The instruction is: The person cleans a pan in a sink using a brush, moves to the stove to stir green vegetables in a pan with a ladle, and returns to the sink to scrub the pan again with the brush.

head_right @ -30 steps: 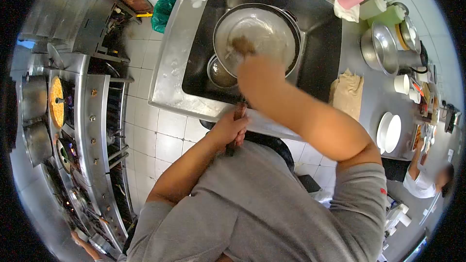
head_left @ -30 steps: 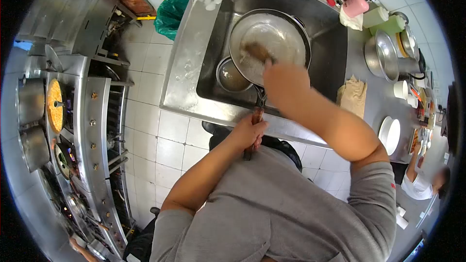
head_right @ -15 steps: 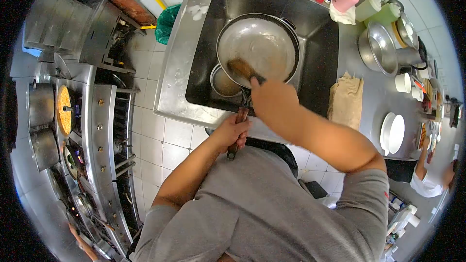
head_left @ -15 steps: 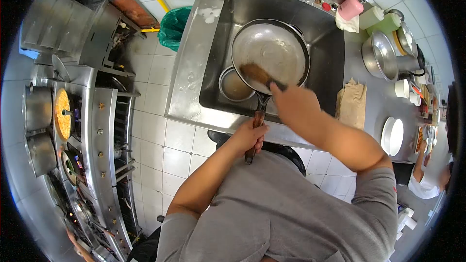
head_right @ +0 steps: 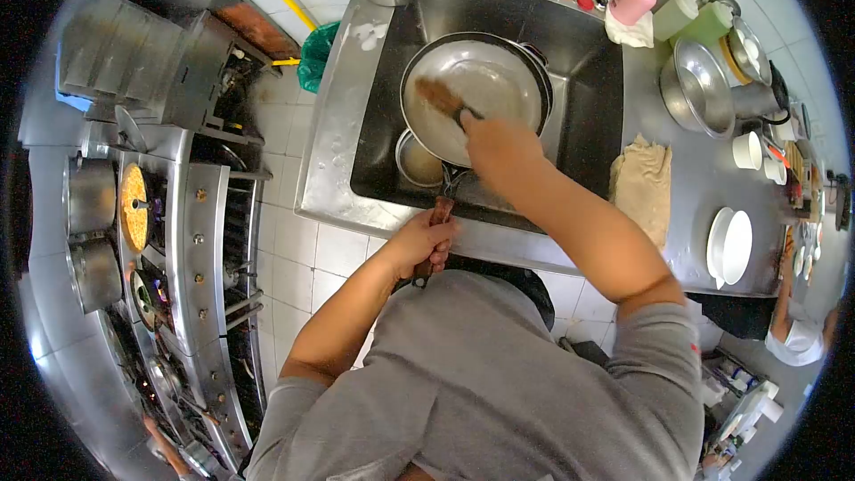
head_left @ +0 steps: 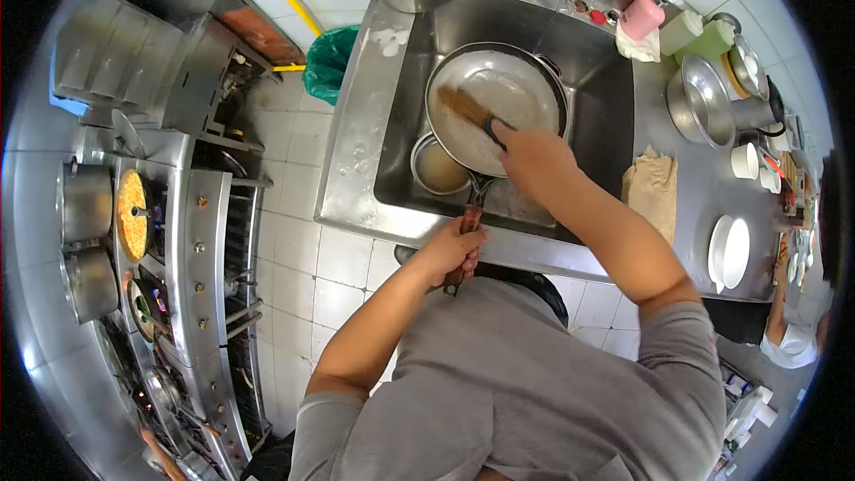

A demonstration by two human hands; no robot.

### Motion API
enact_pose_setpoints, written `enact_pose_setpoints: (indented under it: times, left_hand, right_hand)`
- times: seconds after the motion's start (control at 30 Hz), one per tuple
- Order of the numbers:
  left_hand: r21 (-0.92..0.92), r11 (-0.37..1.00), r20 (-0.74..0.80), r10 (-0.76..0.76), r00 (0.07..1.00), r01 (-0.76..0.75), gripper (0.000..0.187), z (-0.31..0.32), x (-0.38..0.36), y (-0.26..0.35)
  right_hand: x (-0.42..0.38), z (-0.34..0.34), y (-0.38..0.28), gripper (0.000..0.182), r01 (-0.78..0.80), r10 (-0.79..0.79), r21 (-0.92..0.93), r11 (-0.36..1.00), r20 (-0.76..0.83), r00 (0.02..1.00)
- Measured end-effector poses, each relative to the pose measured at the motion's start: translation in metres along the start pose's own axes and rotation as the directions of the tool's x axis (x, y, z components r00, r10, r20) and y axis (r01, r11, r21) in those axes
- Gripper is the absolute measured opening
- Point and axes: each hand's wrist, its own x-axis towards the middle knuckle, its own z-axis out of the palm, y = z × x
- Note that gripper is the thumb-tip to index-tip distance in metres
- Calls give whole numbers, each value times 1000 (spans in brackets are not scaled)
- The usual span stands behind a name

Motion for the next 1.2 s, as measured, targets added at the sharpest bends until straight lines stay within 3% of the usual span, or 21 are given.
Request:
enact_pose_setpoints:
  times: [0.07, 0.13, 0.17, 0.23, 0.27, 0.33, 0.37, 0.43, 0.57, 0.63, 0.67, 0.87, 0.97, 1.03, 1.07, 1.1, 1.13, 1.17, 1.2]
  left_hand:
    - [-35, 999, -25, 1, 1000, -1, 18, 1, -1, 4]
    - [-20, 1000, -35, -4, 999, 3, 18, -1, 1, 6]
    - [-11, 1000, -34, -18, 999, 17, 17, -1, 2, 6]
    - [-13, 1000, -36, -17, 999, 17, 18, -1, 1, 3]
    - [2, 1000, -35, -4, 999, 4, 18, 1, 1, 3]
    - [-4, 1000, -25, 3, 1000, -3, 17, -2, 6, 0]
    - [-12, 1000, -20, 8, 1000, -9, 17, -6, 7, 1]
    - [-19, 1000, -21, 10, 1000, -11, 17, -5, 8, 2]
    - [11, 1000, -22, 30, 999, -30, 17, -4, 6, -2]
    - [18, 999, -20, 27, 999, -27, 18, -7, 7, 0]
    - [22, 999, -22, 27, 999, -27, 18, -9, 7, 2]
    - [-59, 997, -32, -50, 998, 48, 20, -11, 7, 4]
    - [40, 998, -40, -36, 999, 38, 17, -27, 3, 9]
    - [199, 980, -96, -2, 995, 22, 19, -42, -7, 26]
    - [380, 924, -180, 33, 983, 38, 24, -54, -10, 36]
    - [536, 841, -257, 81, 963, 72, 31, -66, -12, 42]
    - [810, 586, -257, 367, 894, -8, 36, -78, -12, 38]
    - [971, 238, -145, 612, 778, -6, 41, -87, -11, 35]
    - [937, 283, -319, 453, 832, 204, 43, -64, -24, 57]
  right_hand:
    - [6, 0, 2, 52, -62, 68, 76, 995, -79, 995]
    - [-25, -4, 10, 52, 159, -157, 19, 987, -92, 983]
    - [-27, -12, 6, 52, 170, -168, 14, 985, -88, 982]
    - [-37, -25, -10, 51, 72, -66, -61, 996, 91, 994]
    - [-26, -20, -14, 51, 68, -63, -59, 996, 94, 994]
    - [9, -11, -16, 50, -122, 123, 126, 984, 2, 992]
    - [6, -12, -12, 50, -118, 119, 124, 985, -4, 993]
    - [-8, -16, -4, 49, 36, -36, 45, 998, 5, 999]
    - [-26, -19, -16, 50, 72, -66, -48, 996, 117, 991]
    - [12, 10, -14, 51, -78, 93, 109, 991, -141, 986]
    - [11, 7, -12, 51, -77, 93, 110, 991, -149, 984]
    - [-58, -20, -2, 52, 67, -56, -90, 994, 118, 991]
    - [-23, -6, 12, 51, 30, -29, -187, 982, 8, 1000]
    - [15, 5, 24, 49, 43, -92, -248, 968, -192, 977]
    - [14, 3, 32, 49, 32, -82, -244, 969, -200, 976]
    - [5, -7, 35, 40, 65, -80, -231, 971, -56, 995]
    - [-2, -12, 35, 34, 101, -82, -210, 972, 94, 992]
    - [-14, -10, 31, 34, 104, -85, -204, 973, 98, 992]
    - [-31, -4, 25, 34, 112, -87, -235, 965, 115, 990]
